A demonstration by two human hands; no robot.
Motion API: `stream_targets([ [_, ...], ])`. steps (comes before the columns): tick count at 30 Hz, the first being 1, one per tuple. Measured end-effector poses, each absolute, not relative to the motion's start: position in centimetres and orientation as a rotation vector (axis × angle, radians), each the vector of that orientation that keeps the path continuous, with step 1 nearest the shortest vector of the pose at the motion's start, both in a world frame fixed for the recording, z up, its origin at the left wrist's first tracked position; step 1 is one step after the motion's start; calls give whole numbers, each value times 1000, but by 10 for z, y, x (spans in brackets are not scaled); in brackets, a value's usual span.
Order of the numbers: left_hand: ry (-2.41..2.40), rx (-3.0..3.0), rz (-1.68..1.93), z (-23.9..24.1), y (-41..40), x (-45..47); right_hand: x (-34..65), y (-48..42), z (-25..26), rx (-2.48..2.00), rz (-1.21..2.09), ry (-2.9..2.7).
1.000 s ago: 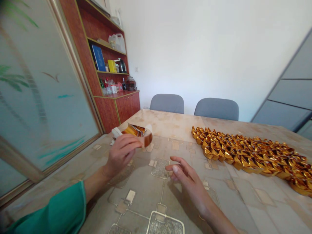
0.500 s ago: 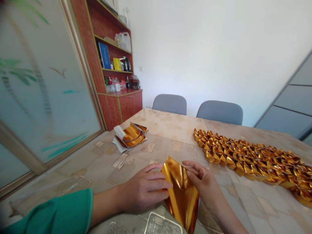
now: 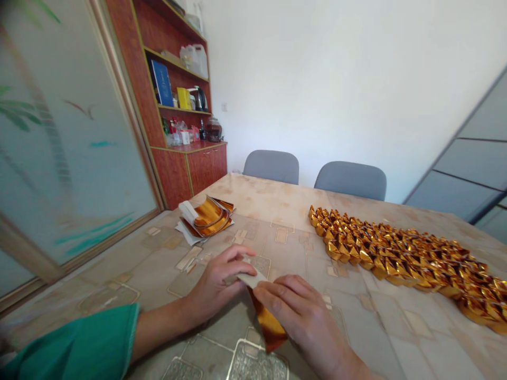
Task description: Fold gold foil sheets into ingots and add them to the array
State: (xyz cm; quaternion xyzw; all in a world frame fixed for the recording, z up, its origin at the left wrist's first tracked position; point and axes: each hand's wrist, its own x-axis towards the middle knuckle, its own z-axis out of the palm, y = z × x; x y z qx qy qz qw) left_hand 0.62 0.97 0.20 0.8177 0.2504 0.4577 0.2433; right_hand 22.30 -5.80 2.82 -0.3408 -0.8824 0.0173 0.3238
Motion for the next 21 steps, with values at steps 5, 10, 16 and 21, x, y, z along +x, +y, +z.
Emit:
stream_targets([
  [5, 545, 2281, 1401, 0, 16, 3, 240, -49, 27, -1100, -100, -2173],
  [10, 402, 2474, 1338, -2, 11, 2, 261, -55, 35, -975, -446, -2183],
  [16, 484, 2757, 930, -3, 0, 0, 271, -82, 24, -752, -640, -2376],
  [21, 463, 2888, 508, -4, -5, -1, 262, -89, 15, -827, -275, -2580],
])
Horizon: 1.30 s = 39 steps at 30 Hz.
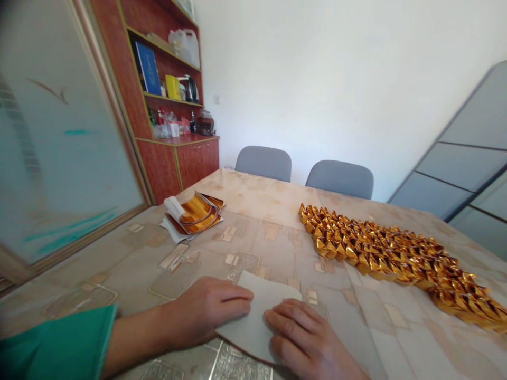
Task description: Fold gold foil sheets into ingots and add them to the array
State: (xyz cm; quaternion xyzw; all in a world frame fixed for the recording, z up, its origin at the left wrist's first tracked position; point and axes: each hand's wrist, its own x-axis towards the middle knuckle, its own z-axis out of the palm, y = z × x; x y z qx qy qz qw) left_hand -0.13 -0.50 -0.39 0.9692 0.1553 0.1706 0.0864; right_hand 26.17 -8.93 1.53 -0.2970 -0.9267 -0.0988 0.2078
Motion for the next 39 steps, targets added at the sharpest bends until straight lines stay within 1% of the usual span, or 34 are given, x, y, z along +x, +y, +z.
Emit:
stream_targets([
  [3, 488, 2837, 448, -6, -4, -2, 254, -89, 16, -933, 118, -2536],
  [6, 550, 2745, 481, -6, -4, -2, 256, -90, 16, -1036, 474, -2458],
  [8, 614, 2679, 506, -6, -5, -2, 261, -89, 13, -1081, 644, -2366],
  [10, 704, 2615, 515, -4, -7, 0, 264, -87, 8, -1164, 721, -2238],
  [15, 963, 2421, 520, -3, -10, 7, 263, -72, -5, -1564, 642, -1911],
  [18, 1028, 2381, 542, -4, -8, 8, 257, -63, -10, -1643, 547, -1881],
  [24, 1014, 2750, 567, 2, -7, 8, 250, -56, -12, -1731, 397, -1953],
  [26, 926, 2883, 583, 2, -9, 10, 250, -55, -12, -1747, 371, -1979],
  [29, 591, 2948, 431, -1, -15, 14, 251, -55, -14, -1740, 308, -2013],
  [31, 479, 2883, 277, -4, -18, 15, 252, -54, -16, -1708, 234, -2035],
  [34, 475, 2784, 163, -5, -22, 14, 253, -55, -19, -1664, 148, -2053],
  [39, 488, 2718, 59, 1, -25, 14, 256, -55, -21, -1654, 102, -2075],
])
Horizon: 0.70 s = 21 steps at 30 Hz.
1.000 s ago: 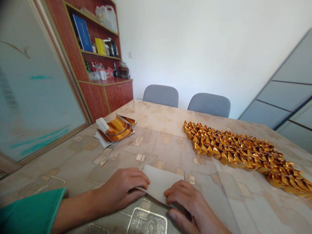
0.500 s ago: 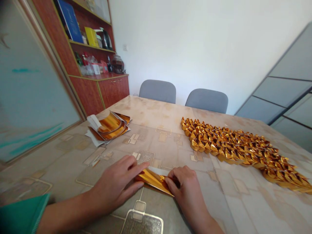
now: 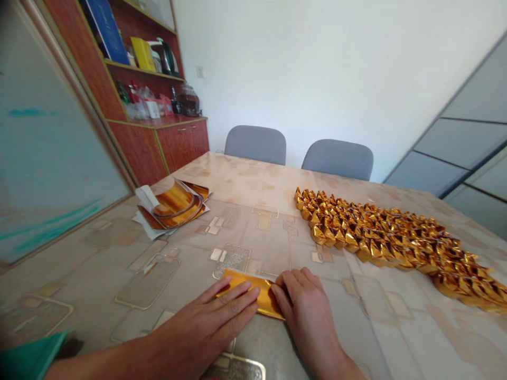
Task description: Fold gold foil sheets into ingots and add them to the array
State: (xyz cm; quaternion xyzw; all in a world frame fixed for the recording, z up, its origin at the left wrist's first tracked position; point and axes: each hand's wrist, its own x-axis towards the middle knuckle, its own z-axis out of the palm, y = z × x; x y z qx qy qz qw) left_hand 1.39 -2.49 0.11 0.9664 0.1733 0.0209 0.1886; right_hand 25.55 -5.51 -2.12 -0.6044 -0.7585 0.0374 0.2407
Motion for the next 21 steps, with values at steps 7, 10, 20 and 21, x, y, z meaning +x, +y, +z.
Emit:
stream_targets([
  [7, 490, 2668, 72, -8, -25, 13, 257, -56, -23, -1711, -20, -2060],
  [10, 505, 2677, 69, -9, -26, 13, 257, -56, -24, -1709, -54, -2057],
  [20, 517, 2682, 71, -7, -26, 14, 256, -54, -24, -1728, -109, -2082],
  [21, 514, 2680, 82, -6, -26, 14, 256, -53, -25, -1737, -121, -2090],
])
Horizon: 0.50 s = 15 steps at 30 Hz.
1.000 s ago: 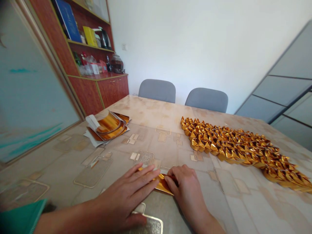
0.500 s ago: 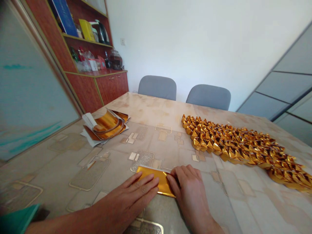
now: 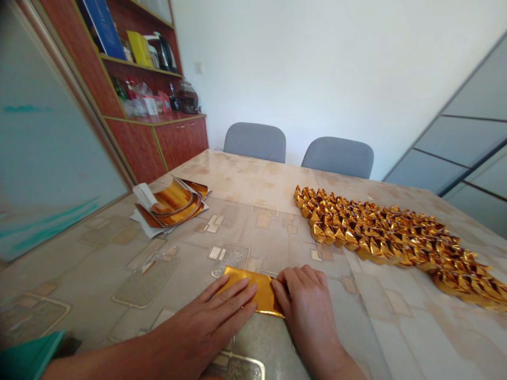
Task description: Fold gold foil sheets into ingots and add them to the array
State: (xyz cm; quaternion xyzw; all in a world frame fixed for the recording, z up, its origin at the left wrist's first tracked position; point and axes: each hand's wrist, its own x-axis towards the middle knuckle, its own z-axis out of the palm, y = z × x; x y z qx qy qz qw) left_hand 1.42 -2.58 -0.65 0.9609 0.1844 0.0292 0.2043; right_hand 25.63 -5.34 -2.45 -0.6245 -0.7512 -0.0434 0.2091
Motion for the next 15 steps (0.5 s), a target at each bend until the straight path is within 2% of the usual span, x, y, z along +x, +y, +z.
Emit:
stream_targets([
  [5, 513, 2658, 81, -2, -26, 12, 256, -52, -22, -1727, -276, -2074],
  [9, 492, 2629, 126, -3, -26, 10, 246, -64, -6, -1542, -437, -2113],
  [12, 482, 2629, 121, -6, -26, 9, 233, -81, 1, -1329, -366, -2268],
  [15, 465, 2651, 123, -7, -25, 10, 227, -95, -1, -1333, -364, -2347],
])
